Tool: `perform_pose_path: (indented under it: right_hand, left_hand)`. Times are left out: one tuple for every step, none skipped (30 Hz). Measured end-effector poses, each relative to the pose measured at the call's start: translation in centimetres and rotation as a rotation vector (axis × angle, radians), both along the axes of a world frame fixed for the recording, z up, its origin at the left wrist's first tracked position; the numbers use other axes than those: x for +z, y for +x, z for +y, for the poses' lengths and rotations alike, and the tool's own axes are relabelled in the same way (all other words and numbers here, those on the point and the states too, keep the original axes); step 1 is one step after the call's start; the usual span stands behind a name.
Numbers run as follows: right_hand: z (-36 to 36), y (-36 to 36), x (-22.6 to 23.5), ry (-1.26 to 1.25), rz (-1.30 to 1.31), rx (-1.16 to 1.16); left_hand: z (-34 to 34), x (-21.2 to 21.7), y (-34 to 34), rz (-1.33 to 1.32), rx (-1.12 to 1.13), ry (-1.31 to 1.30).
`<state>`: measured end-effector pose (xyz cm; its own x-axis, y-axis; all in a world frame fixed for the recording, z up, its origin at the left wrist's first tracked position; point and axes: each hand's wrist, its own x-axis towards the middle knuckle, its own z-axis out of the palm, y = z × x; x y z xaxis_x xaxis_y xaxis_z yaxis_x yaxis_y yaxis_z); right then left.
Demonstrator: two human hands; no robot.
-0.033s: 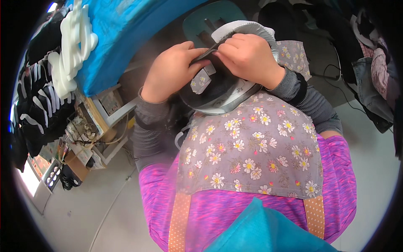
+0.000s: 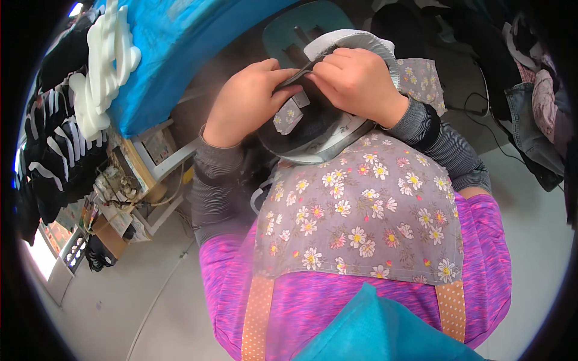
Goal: The person handles a black shoe upper, fits a white foam piece inside it, and aligns the components by hand.
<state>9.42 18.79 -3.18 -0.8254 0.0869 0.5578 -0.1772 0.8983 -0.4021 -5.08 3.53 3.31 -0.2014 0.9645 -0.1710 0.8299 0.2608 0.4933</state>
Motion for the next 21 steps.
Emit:
perform_pose_path:
  right_hand:
    - [0.0,-0.1,-0.1,0.003,0.013,-0.004]
    - [-0.1,-0.1,-0.2,0.007,0.026,-0.008]
    - [-0.1,-0.2,-0.4,0.006,0.026,-0.008]
    - [-0.2,-0.4,-0.5,-0.002,0.06,-0.015]
    - [-0.3,-0.5,-0.6,-0.01,0.095,-0.024]
    - [-0.4,-0.5,-0.3,-0.009,0.092,-0.027]
    - [-0.4,-0.4,0.2,0.0,0.066,-0.005]
    - [-0.4,-0.4,0.5,0.008,0.041,0.015]
    - [-0.5,-0.5,0.6,0.008,0.04,0.014]
    - [-0.6,-0.7,0.7,0.004,0.04,0.036]
    - [-0.6,-0.7,0.8,0.0,0.039,0.057]
    - [-0.5,-0.8,0.9,0.002,0.042,0.061]
    - [-0.4,-0.7,0.9,0.015,0.029,0.081]
    - [-0.3,-0.7,1.0,0.029,0.016,0.101]
    - [-0.3,-0.7,0.9,0.03,0.019,0.1]
    - [-0.3,-0.6,0.7,0.041,0.012,0.137]
    - [-0.3,-0.6,0.5,0.051,0.005,0.174]
    - [-0.3,-0.6,0.4,0.052,0.005,0.171]
    - [-0.3,-0.7,0.2,0.03,0.009,0.13]
    - [-0.2,-0.8,0.1,0.007,0.014,0.089]
    - [-0.2,-1.0,-0.1,0.007,0.015,0.088]
  left_hand:
    - [-0.1,-0.2,0.0,0.001,0.004,-0.001]
    - [-0.2,-0.6,-0.1,-0.007,-0.013,0.059]
    - [-0.1,-0.6,0.0,-0.015,-0.033,0.119]
    - [-0.1,-0.4,0.1,-0.015,-0.033,0.118]
    - [-0.1,0.2,0.3,0.008,-0.024,0.04]
    - [0.1,0.7,0.5,0.027,-0.018,-0.037]
    - [0.1,1.3,0.6,0.024,-0.022,-0.035]
    - [0.2,1.8,0.8,-0.006,-0.003,-0.012]
    - [0.2,2.2,1.0,-0.033,0.019,0.01]
    - [0.3,2.2,1.1,-0.033,0.017,0.01]
    - [0.4,2.1,1.3,0.037,0.029,-0.036]
    - [0.4,2.1,1.3,0.111,0.046,-0.082]
    - [0.4,1.4,0.8,0.178,0.014,-0.136]
    - [0.2,0.8,0.3,0.181,0.017,-0.134]
    - [0.0,0.2,0.0,0.125,0.009,-0.085]
    - [-0.1,-0.1,-0.2,0.07,0.0,-0.035]
    - [-0.2,-0.3,-0.3,0.045,0.006,-0.03]
    - [0.0,-0.3,-0.2,0.045,0.004,-0.029]
    - [0.1,-0.3,-0.1,0.04,-0.001,-0.048]
    - [0.3,-0.3,0.0,0.036,-0.005,-0.067]
    - [0.5,-0.2,0.1,0.037,-0.007,-0.066]
